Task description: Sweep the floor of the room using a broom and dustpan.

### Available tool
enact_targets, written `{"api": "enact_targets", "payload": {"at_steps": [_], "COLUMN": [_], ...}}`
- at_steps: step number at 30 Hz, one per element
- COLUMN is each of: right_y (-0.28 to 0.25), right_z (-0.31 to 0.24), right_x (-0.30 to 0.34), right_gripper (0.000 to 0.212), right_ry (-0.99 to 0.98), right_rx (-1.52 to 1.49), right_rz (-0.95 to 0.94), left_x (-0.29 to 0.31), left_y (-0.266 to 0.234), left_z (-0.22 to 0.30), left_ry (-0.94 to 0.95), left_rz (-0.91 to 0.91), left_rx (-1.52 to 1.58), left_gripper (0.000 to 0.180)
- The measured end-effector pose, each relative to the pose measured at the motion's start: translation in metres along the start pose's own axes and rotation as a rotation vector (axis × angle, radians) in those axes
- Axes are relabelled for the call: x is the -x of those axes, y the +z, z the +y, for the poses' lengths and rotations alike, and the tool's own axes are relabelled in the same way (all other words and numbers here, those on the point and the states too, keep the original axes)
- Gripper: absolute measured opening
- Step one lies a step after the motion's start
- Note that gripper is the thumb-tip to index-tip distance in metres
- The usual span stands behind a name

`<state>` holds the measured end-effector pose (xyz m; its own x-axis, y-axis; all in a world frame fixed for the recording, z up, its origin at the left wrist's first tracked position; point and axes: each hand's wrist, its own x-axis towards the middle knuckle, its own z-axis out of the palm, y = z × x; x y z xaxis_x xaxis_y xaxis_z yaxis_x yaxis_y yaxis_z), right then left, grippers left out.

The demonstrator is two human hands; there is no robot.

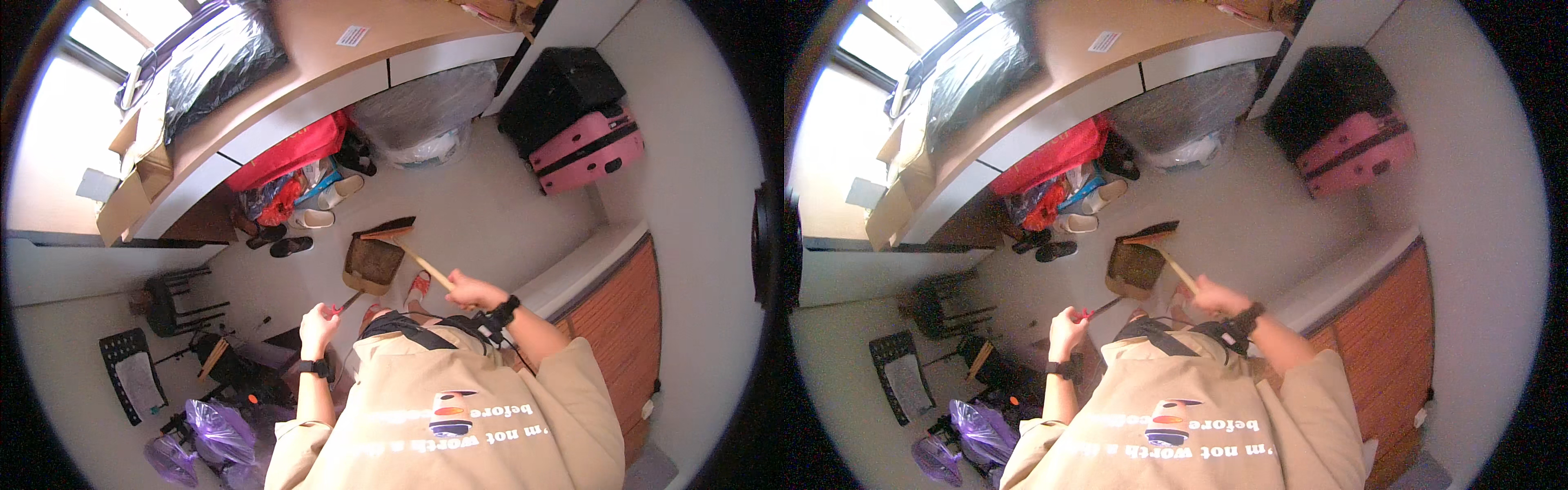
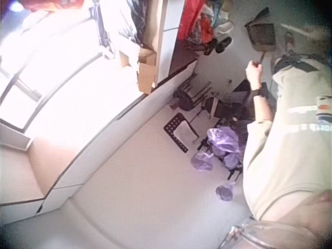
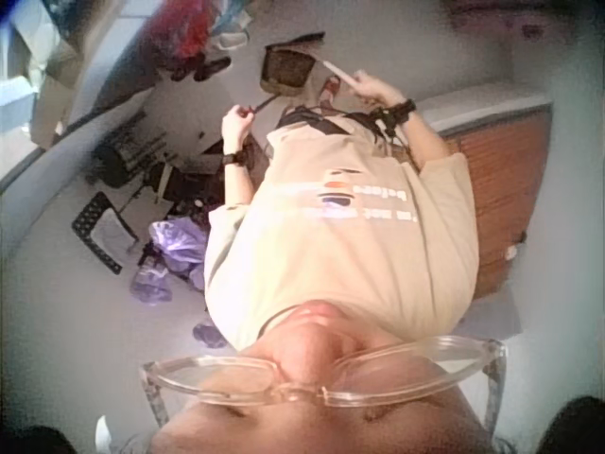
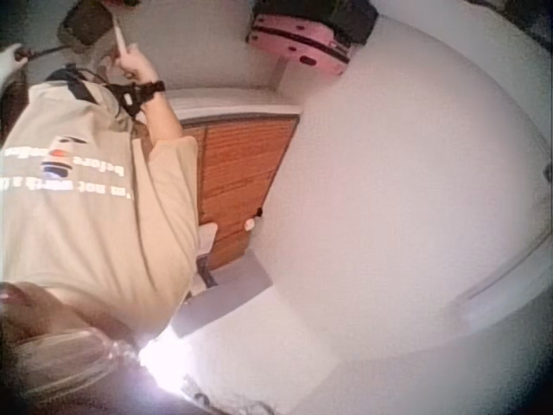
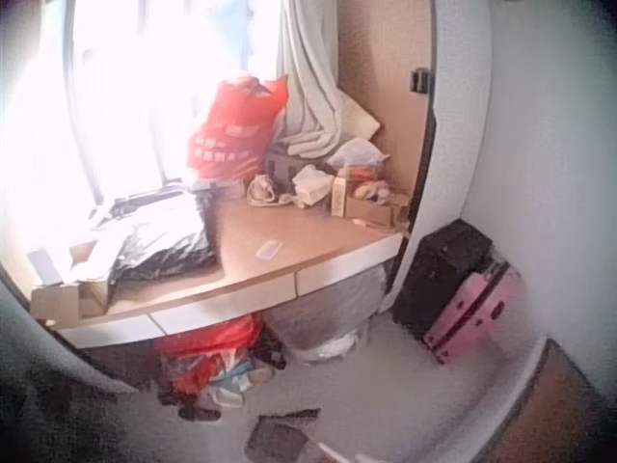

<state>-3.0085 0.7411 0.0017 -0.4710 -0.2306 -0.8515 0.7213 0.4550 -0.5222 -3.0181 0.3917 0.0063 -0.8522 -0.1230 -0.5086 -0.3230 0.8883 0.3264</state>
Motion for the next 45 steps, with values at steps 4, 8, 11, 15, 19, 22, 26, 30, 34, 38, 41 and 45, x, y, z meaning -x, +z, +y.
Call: {"api": "enact_targets", "payload": {"at_steps": [4, 8, 11, 15, 19, 22, 26, 30, 34, 38, 41, 45], "right_y": [-0.002, 0.019, 0.033, 0.055, 0.093, 0.136, 0.211, 0.276, 0.302, 0.314, 0.320, 0.326], "right_z": [0.013, -0.007, -0.022, -0.041, -0.053, -0.023, -0.008, 0.020, 0.002, 0.027, 0.048, 0.052], "right_x": [0.023, 0.033, 0.000, -0.047, -0.079, -0.109, -0.087, -0.065, -0.005, 0.042, 0.068, 0.084], "right_gripper": [0.039, 0.037, 0.039, 0.040, 0.052, 0.066, 0.057, 0.039, 0.030, 0.028, 0.033, 0.042], "right_ry": [0.063, -0.011, -0.031, -0.009, 0.050, 0.098, 0.084, 0.083, 0.059, 0.027, 0.076, 0.048], "right_rx": [-0.159, -0.138, -0.074, -0.169, -0.011, 0.160, 0.192, -0.129, -0.364, -0.852, -0.976, -0.922], "right_rz": [0.099, 0.220, 0.298, 0.404, 0.462, 0.466, 0.371, 0.377, 0.298, 0.315, 0.425, 0.599], "left_x": [0.000, 0.010, 0.016, 0.020, 0.020, 0.019, 0.018, 0.009, 0.004, 0.002, -0.006, -0.008], "left_y": [-0.007, -0.008, -0.020, -0.036, -0.046, -0.051, -0.054, -0.062, -0.061, -0.056, -0.048, -0.061], "left_z": [-0.009, -0.030, -0.041, -0.070, -0.108, -0.124, -0.148, -0.168, -0.179, -0.184, -0.194, -0.202], "left_ry": [0.017, 0.057, 0.072, 0.152, 0.155, 0.225, 0.307, 0.359, 0.423, 0.463, 0.496, 0.416], "left_rz": [-0.060, -0.037, -0.059, -0.038, -0.055, -0.073, -0.085, -0.143, -0.197, -0.220, -0.211, -0.291], "left_rx": [-0.027, -0.034, -0.069, -0.048, -0.055, -0.083, -0.114, -0.141, -0.139, -0.116, -0.048, 0.031], "left_gripper": [0.023, 0.024, 0.023, 0.021, 0.019, 0.018, 0.019, 0.019, 0.021, 0.021, 0.021, 0.020]}}
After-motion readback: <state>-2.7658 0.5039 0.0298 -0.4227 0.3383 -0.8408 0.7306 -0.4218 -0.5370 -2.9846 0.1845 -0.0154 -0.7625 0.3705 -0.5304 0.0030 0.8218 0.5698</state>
